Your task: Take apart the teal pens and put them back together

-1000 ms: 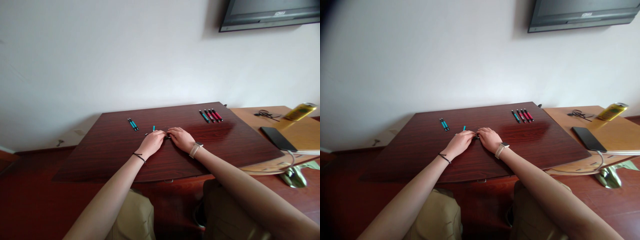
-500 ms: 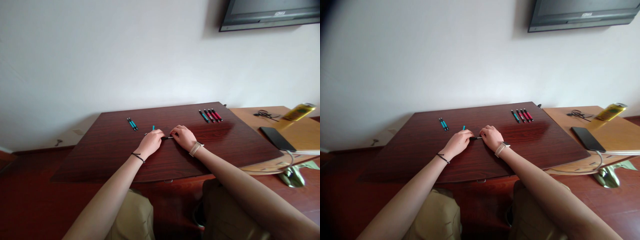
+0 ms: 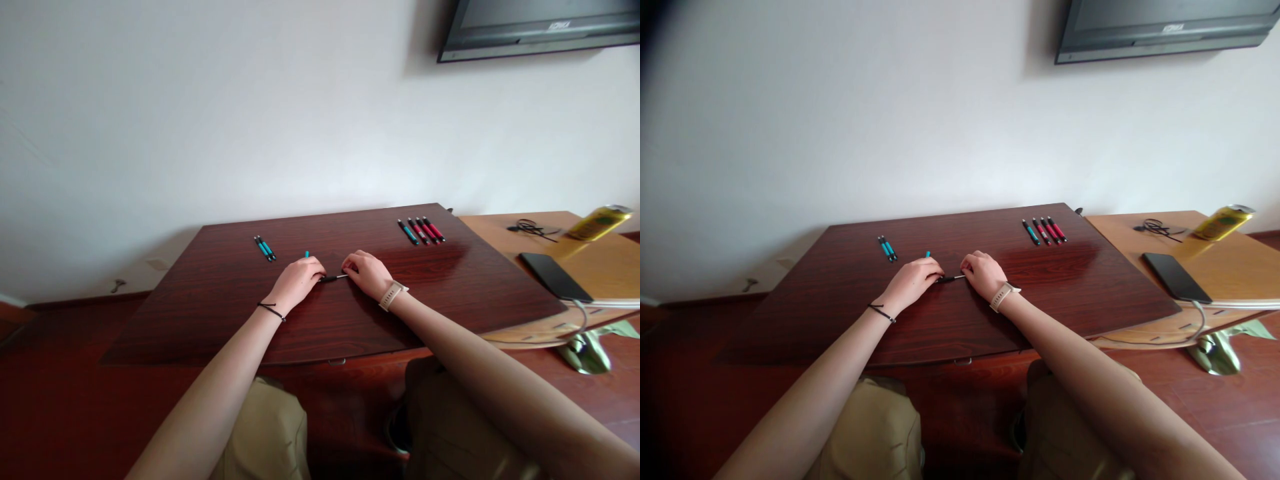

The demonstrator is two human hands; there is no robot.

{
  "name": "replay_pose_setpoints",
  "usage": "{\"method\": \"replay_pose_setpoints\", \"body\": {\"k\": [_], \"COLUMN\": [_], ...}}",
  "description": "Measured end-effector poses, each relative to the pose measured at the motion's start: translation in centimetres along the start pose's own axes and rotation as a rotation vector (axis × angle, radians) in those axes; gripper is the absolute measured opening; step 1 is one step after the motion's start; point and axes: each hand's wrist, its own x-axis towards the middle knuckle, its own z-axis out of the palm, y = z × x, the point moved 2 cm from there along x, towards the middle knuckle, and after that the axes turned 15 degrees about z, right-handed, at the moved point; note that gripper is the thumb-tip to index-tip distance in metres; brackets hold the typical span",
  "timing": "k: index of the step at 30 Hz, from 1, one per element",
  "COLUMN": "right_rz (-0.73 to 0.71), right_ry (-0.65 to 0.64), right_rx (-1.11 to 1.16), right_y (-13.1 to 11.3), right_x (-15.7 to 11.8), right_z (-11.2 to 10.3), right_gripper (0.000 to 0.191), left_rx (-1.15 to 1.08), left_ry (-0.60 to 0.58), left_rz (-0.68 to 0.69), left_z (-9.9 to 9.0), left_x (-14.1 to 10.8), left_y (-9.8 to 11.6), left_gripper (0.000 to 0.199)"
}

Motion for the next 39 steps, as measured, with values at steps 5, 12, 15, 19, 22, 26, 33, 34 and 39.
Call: {"method": "replay_pose_setpoints", "body": {"k": [5, 12, 15, 19, 22, 26, 33, 34, 39], "right_rz": [-0.032, -0.003, 0.007, -0.033, -0.058, -0.042, -0.012, -0.012, -0.032], "right_ry": [-0.001, -0.017, -0.019, 0.002, 0.03, 0.067, 0.079, 0.08, 0.099], "right_rx": [-0.002, 0.043, 0.011, -0.053, -0.085, -0.046, -0.003, -0.003, 0.021], "right_y": [0.2, 0.3, 0.2, 0.2, 0.3, 0.7, 0.8, 0.8, 0.4], "right_x": [0.1, 0.1, 0.1, 0.1, 0.2, 0.4, 0.5, 0.4, 0.3], "right_z": [0.3, 0.2, 0.2, 0.5, 1.0, 1.4, 1.3, 1.3, 1.0], "right_gripper": [0.01, 0.008, 0.008, 0.009, 0.011, 0.013, 0.012, 0.012, 0.013], "left_rx": [0.028, 0.073, 0.072, 0.06, 0.082, 0.124, 0.151, 0.152, 0.147], "left_ry": [0.024, -0.001, -0.004, 0.003, 0.004, -0.001, -0.022, -0.017, 0.032], "left_rz": [-0.007, -0.004, -0.002, -0.006, -0.009, -0.004, -0.002, 0.001, -0.003], "left_z": [0.4, 0.4, 0.4, 0.4, 0.4, 0.5, 0.5, 0.5, 0.5], "left_x": [0.0, 0.1, 0.0, 0.0, 0.0, 0.0, 0.1, 0.1, 0.2], "left_y": [-0.2, 0.0, 0.0, 0.0, -0.1, -0.1, 0.1, 0.2, 0.1], "left_gripper": [0.017, 0.015, 0.014, 0.013, 0.013, 0.014, 0.013, 0.012, 0.011]}}
